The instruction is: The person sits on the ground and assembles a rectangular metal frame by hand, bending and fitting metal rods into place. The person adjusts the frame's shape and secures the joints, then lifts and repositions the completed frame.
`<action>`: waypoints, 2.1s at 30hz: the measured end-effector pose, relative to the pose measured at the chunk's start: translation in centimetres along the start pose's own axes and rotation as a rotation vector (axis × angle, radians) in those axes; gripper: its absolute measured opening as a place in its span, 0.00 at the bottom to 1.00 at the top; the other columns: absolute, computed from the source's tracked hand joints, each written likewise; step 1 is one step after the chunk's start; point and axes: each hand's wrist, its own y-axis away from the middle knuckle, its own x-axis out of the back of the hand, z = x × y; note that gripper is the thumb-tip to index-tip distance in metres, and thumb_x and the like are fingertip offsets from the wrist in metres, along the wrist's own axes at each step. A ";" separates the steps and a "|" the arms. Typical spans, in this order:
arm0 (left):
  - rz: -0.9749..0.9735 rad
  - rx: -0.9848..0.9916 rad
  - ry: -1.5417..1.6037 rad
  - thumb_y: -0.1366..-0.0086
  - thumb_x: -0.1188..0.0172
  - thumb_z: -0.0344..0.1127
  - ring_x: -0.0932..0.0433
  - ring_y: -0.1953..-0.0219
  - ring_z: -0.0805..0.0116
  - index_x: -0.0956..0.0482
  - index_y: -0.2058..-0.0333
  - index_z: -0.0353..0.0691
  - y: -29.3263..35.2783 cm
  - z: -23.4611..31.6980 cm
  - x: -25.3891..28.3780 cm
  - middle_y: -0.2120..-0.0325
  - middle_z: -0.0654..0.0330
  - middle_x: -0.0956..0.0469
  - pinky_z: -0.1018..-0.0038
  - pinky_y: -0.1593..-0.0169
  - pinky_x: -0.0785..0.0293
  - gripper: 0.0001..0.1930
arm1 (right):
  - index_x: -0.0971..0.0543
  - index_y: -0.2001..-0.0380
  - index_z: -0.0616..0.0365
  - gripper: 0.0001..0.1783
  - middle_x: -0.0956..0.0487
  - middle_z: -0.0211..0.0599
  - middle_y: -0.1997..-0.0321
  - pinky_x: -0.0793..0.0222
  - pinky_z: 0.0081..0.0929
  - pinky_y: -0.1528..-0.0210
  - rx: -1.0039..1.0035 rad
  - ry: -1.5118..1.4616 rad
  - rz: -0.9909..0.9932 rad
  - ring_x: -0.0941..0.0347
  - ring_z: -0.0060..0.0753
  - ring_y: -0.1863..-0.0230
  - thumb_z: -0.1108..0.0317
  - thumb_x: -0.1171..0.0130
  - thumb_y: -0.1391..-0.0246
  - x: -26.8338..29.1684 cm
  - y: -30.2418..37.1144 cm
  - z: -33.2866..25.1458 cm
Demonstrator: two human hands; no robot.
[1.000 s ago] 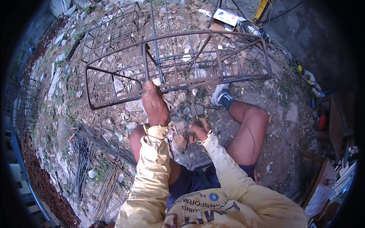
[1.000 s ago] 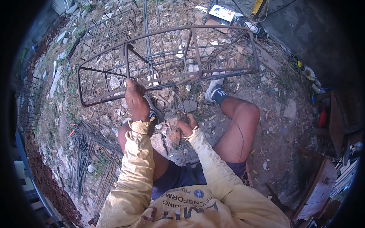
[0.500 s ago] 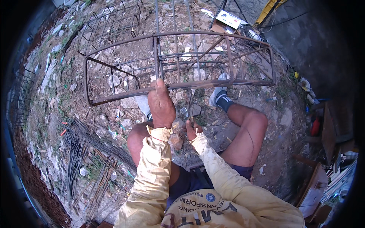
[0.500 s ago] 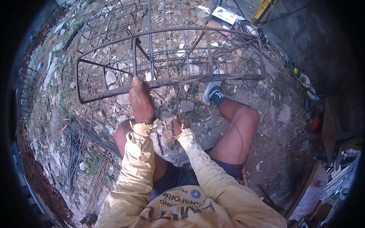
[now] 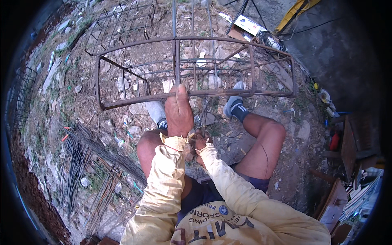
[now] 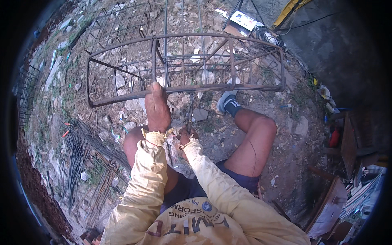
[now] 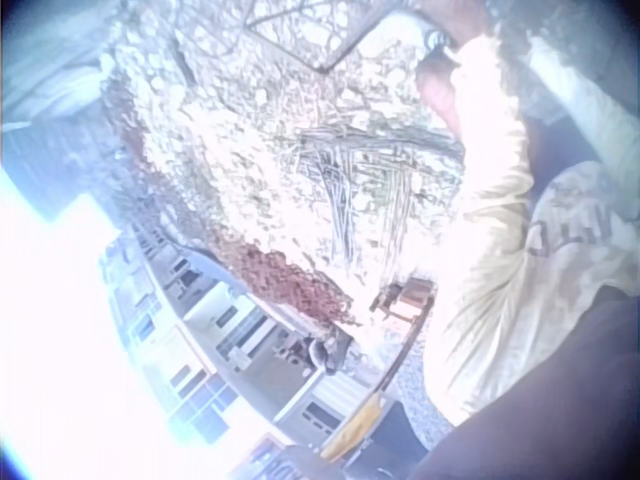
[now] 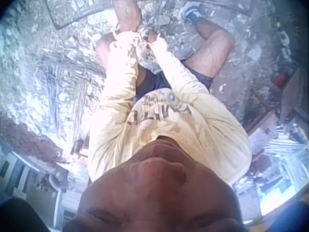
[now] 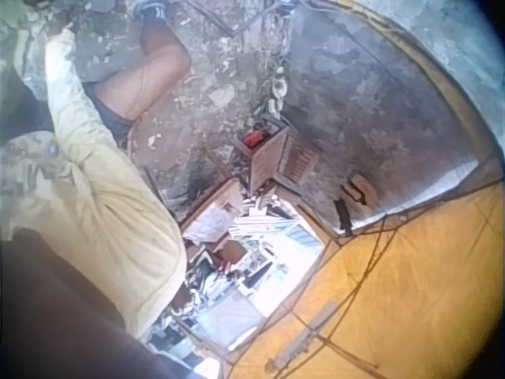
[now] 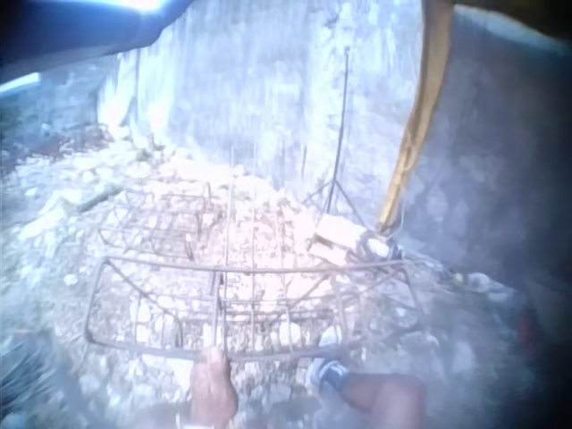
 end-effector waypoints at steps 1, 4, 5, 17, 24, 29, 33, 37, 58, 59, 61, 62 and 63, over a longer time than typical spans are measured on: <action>-0.003 0.001 -0.012 0.28 0.61 0.50 0.39 0.79 0.61 0.31 0.72 0.33 0.0 0.0 -0.1 0.85 0.54 0.37 0.64 0.72 0.40 0.24 | 0.26 0.63 0.50 0.13 0.25 0.25 0.75 0.40 0.28 0.84 -0.136 -0.091 -0.035 0.33 0.23 0.82 0.53 0.48 0.39 0.1 1.0 -1.0; 0.017 -0.012 0.024 0.28 0.61 0.50 0.39 0.79 0.60 0.30 0.71 0.33 0.1 0.2 -0.6 0.84 0.53 0.37 0.63 0.72 0.40 0.24 | 0.27 0.63 0.49 0.14 0.26 0.24 0.76 0.42 0.27 0.84 -0.261 -0.191 -0.204 0.35 0.23 0.83 0.51 0.48 0.39 2.3 0.3 -0.9; 0.005 -0.010 0.015 0.28 0.61 0.50 0.39 0.79 0.59 0.30 0.71 0.33 0.2 0.3 -0.5 0.84 0.52 0.36 0.62 0.71 0.40 0.24 | 0.27 0.63 0.49 0.14 0.27 0.24 0.76 0.42 0.27 0.84 -0.283 -0.193 -0.257 0.35 0.22 0.83 0.51 0.49 0.39 3.2 -0.3 -0.7; 0.015 -0.036 -0.022 0.28 0.62 0.49 0.39 0.79 0.53 0.31 0.72 0.33 0.5 0.1 -1.2 0.83 0.49 0.35 0.61 0.72 0.41 0.24 | 0.31 0.65 0.50 0.21 0.35 0.19 0.81 0.48 0.23 0.85 -0.465 0.363 -0.247 0.45 0.18 0.86 0.43 0.52 0.39 3.8 3.0 -11.8; 0.043 -0.035 -0.018 0.27 0.63 0.48 0.40 0.79 0.58 0.32 0.74 0.33 0.1 -0.3 -1.2 0.85 0.51 0.38 0.61 0.72 0.42 0.24 | 0.28 0.66 0.48 0.16 0.32 0.20 0.80 0.49 0.19 0.87 -0.493 0.566 -0.140 0.42 0.17 0.86 0.48 0.50 0.38 4.9 0.2 -12.3; 0.047 -0.061 -0.041 0.27 0.63 0.47 0.41 0.80 0.59 0.33 0.75 0.33 -0.6 -0.8 -1.0 0.85 0.53 0.39 0.61 0.73 0.43 0.24 | 0.31 0.70 0.46 0.18 0.39 0.17 0.82 0.53 0.16 0.87 -0.539 0.323 -0.432 0.50 0.13 0.87 0.44 0.52 0.38 6.6 -0.6 -11.4; 0.031 -0.082 -0.044 0.26 0.65 0.47 0.44 0.83 0.64 0.35 0.78 0.34 -0.7 -0.2 -1.0 0.88 0.57 0.40 0.64 0.76 0.46 0.25 | 0.29 0.66 0.48 0.19 0.38 0.17 0.80 0.53 0.16 0.86 -0.674 -0.107 -0.743 0.49 0.11 0.85 0.44 0.54 0.38 8.6 -2.2 -8.9; 0.067 -0.132 -0.065 0.26 0.65 0.48 0.45 0.83 0.70 0.37 0.79 0.35 -0.7 -0.2 -1.1 0.89 0.61 0.42 0.66 0.78 0.47 0.26 | 0.28 0.59 0.51 0.21 0.36 0.19 0.77 0.42 0.19 0.80 -0.844 -0.664 -1.150 0.43 0.15 0.83 0.46 0.58 0.36 8.9 -4.1 -4.9; 0.066 -0.076 -0.003 0.26 0.66 0.49 0.46 0.82 0.74 0.37 0.80 0.36 -0.4 0.2 -1.6 0.87 0.64 0.43 0.69 0.77 0.48 0.27 | 0.34 0.46 0.56 0.28 0.23 0.45 0.67 0.28 0.42 0.63 0.838 0.965 -0.129 0.25 0.51 0.65 0.48 0.46 0.42 8.8 -5.1 -2.2; 0.082 -0.070 0.008 0.26 0.65 0.48 0.45 0.81 0.73 0.36 0.79 0.35 -0.3 0.3 -1.6 0.86 0.63 0.42 0.69 0.77 0.47 0.26 | 0.33 0.47 0.54 0.27 0.24 0.40 0.70 0.29 0.38 0.68 0.618 0.861 -0.222 0.27 0.44 0.69 0.47 0.46 0.42 9.1 -5.3 -2.8; 0.077 -0.046 -0.021 0.26 0.64 0.46 0.43 0.80 0.69 0.35 0.76 0.34 -0.4 0.3 -0.8 0.85 0.61 0.41 0.66 0.75 0.44 0.24 | 0.32 0.48 0.51 0.27 0.27 0.31 0.75 0.34 0.28 0.79 0.189 0.686 -0.363 0.30 0.28 0.76 0.45 0.47 0.42 8.8 -4.3 -5.2; 0.081 -0.048 -0.025 0.26 0.64 0.46 0.43 0.80 0.67 0.34 0.76 0.34 -0.5 0.2 -0.9 0.85 0.60 0.41 0.65 0.74 0.44 0.24 | 0.31 0.48 0.51 0.28 0.29 0.27 0.76 0.38 0.22 0.83 -0.017 0.624 -0.383 0.33 0.18 0.79 0.43 0.47 0.42 8.3 -3.0 -7.0; 0.087 -0.050 -0.030 0.26 0.64 0.46 0.43 0.80 0.66 0.34 0.76 0.34 -0.5 0.1 -0.9 0.86 0.59 0.41 0.65 0.74 0.43 0.24 | 0.32 0.47 0.52 0.29 0.28 0.29 0.75 0.37 0.23 0.83 0.013 0.680 -0.334 0.33 0.18 0.79 0.42 0.49 0.42 8.3 -3.1 -7.1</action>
